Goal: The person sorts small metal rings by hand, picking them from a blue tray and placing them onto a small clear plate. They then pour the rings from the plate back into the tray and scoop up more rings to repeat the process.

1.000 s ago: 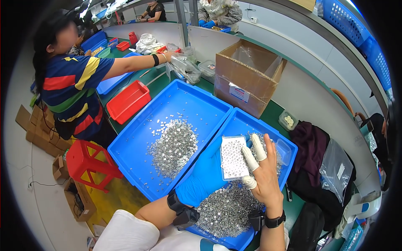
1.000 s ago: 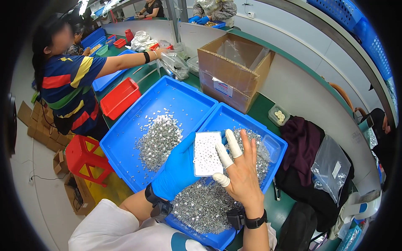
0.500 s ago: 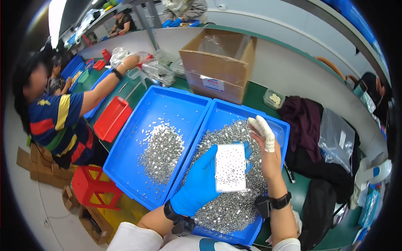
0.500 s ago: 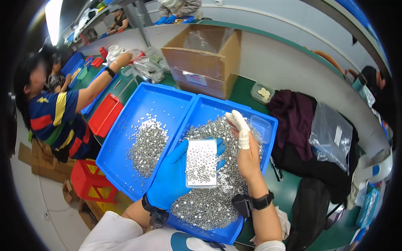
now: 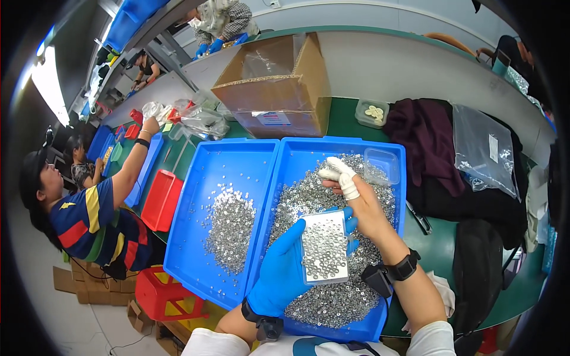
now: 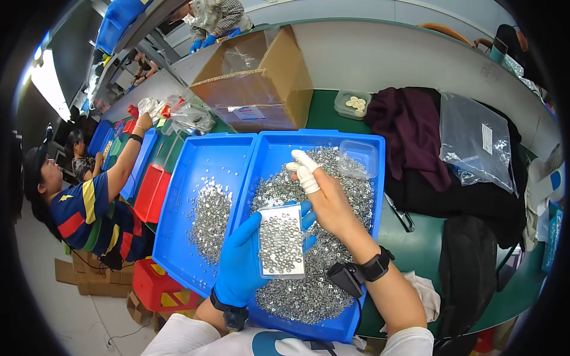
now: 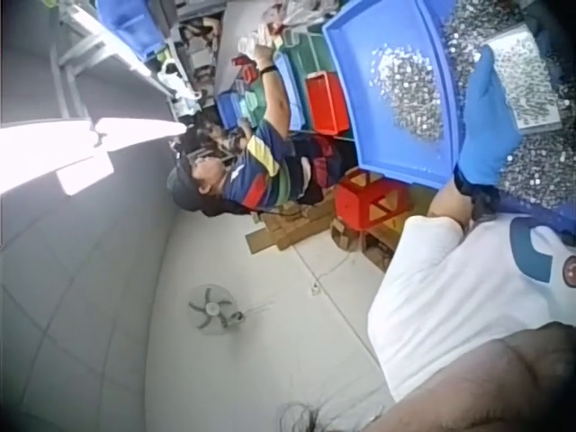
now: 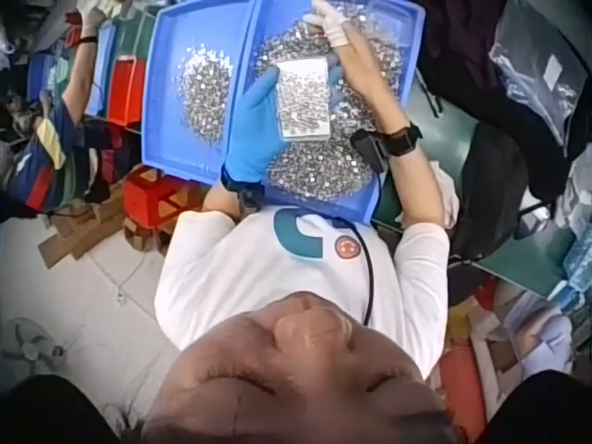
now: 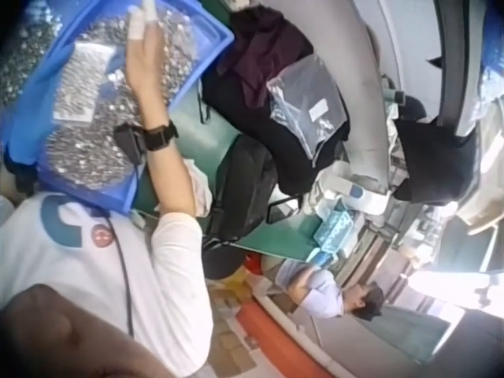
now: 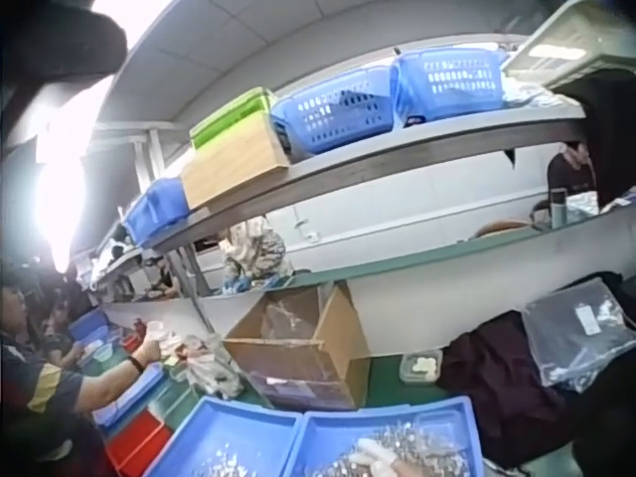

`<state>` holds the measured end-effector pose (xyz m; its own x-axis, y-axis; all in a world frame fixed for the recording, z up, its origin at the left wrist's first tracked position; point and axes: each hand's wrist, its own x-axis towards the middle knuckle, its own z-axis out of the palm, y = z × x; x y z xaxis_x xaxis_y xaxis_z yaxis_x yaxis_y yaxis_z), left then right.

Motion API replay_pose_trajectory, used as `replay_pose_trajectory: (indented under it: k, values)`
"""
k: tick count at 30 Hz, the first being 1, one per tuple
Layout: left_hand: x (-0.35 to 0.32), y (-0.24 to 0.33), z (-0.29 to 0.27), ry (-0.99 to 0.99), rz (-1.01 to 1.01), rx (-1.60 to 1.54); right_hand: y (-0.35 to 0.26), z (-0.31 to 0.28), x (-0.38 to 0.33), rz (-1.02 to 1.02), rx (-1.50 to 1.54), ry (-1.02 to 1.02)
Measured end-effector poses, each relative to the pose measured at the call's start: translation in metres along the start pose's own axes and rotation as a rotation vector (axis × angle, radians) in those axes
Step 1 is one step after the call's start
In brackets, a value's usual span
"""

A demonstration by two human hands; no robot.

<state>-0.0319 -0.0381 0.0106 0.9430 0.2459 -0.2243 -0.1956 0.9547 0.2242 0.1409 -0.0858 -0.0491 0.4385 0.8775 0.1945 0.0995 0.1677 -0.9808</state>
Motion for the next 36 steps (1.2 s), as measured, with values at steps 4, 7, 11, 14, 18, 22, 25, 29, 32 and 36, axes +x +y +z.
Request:
replay_pose_trajectory:
  k: [4, 7, 11, 14, 18, 22, 25, 29, 32, 36]
  values:
    - [0.003, -0.001, -0.006, -0.046, -0.014, -0.061, 0.001, -0.001, -0.001, 0.017, -0.009, -0.004]
    - [0.004, -0.001, -0.006, -0.048, -0.014, -0.062, 0.003, -0.001, 0.000, 0.013, -0.007, -0.007]
    - [0.004, -0.001, -0.005, -0.029, -0.005, -0.047, 0.003, 0.000, 0.000, 0.024, -0.004, -0.015]
    - [0.004, -0.001, -0.003, -0.004, 0.001, -0.008, 0.005, 0.001, 0.000, 0.017, 0.000, 0.004]
    - [0.003, 0.000, -0.003, 0.022, 0.005, 0.053, 0.006, 0.004, 0.000, -0.011, 0.012, 0.043]
    - [0.002, 0.001, -0.005, 0.002, -0.002, 0.036, 0.004, 0.005, 0.000, -0.009, 0.018, 0.042]
    - [0.003, 0.001, -0.005, -0.010, -0.006, 0.011, 0.004, 0.005, 0.000, -0.001, 0.011, 0.037]
    - [0.001, 0.002, -0.005, -0.010, -0.010, 0.027, 0.004, 0.005, 0.000, 0.004, 0.017, 0.031]
    - [0.001, 0.003, -0.007, -0.027, -0.027, -0.070, -0.001, 0.004, 0.001, 0.078, 0.023, -0.022]
    - [-0.001, 0.003, -0.007, -0.077, -0.074, -0.125, -0.020, 0.005, 0.000, 0.026, 0.336, -0.089]
